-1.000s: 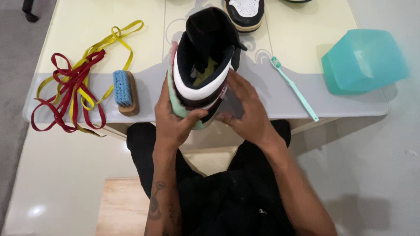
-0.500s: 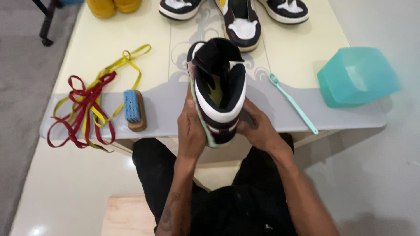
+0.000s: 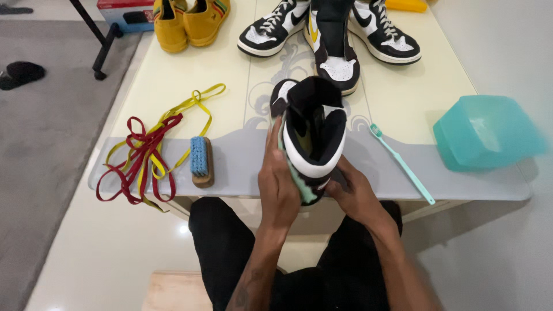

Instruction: The person cleans a high-top sneaker by hand using a green cloth to wipe the tongue and sides, followed by scrubbing the outer surface with a wooden-handled brush.

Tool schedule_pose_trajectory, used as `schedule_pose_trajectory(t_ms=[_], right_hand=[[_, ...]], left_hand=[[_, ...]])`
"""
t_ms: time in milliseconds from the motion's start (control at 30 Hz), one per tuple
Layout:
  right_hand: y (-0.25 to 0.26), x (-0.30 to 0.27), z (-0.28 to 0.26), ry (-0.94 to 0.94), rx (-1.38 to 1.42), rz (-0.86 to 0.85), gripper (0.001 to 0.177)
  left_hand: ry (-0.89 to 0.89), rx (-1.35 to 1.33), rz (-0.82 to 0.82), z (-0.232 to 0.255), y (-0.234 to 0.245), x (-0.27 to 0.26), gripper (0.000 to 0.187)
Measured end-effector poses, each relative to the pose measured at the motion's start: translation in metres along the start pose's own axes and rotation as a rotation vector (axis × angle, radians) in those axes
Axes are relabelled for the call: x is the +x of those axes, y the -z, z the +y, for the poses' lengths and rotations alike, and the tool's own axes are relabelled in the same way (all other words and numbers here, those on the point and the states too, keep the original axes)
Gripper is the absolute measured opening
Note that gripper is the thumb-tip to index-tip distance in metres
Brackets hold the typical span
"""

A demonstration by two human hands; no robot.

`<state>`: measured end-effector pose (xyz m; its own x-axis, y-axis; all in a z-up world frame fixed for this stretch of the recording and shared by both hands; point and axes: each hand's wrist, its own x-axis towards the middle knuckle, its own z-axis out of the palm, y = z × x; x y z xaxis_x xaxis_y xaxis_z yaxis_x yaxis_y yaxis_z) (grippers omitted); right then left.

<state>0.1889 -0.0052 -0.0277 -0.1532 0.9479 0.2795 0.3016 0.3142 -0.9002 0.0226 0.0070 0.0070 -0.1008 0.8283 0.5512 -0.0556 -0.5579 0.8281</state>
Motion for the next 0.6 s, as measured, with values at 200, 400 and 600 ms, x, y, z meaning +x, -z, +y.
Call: schedule_pose_trajectory(t_ms=[200,400,600], right_hand=[[0.003,-0.003,0.013,-0.011,-0.020,-0.017,0.083],[-0.002,0.004,-0.007,0.019,0.018,0.003,0.076],[-0.001,0.001,0.009,0.035,-0.061,0.030,0.072]], left_hand=[[-0.241,0.221,0.108,0.012,-0.012,-0.017,0.059],[-0.131,0.260,0.029,0.007,0.000,-0.047,0.063],[-0.215,0.150,0.020,0.018,-0.010,-0.015,0.060]])
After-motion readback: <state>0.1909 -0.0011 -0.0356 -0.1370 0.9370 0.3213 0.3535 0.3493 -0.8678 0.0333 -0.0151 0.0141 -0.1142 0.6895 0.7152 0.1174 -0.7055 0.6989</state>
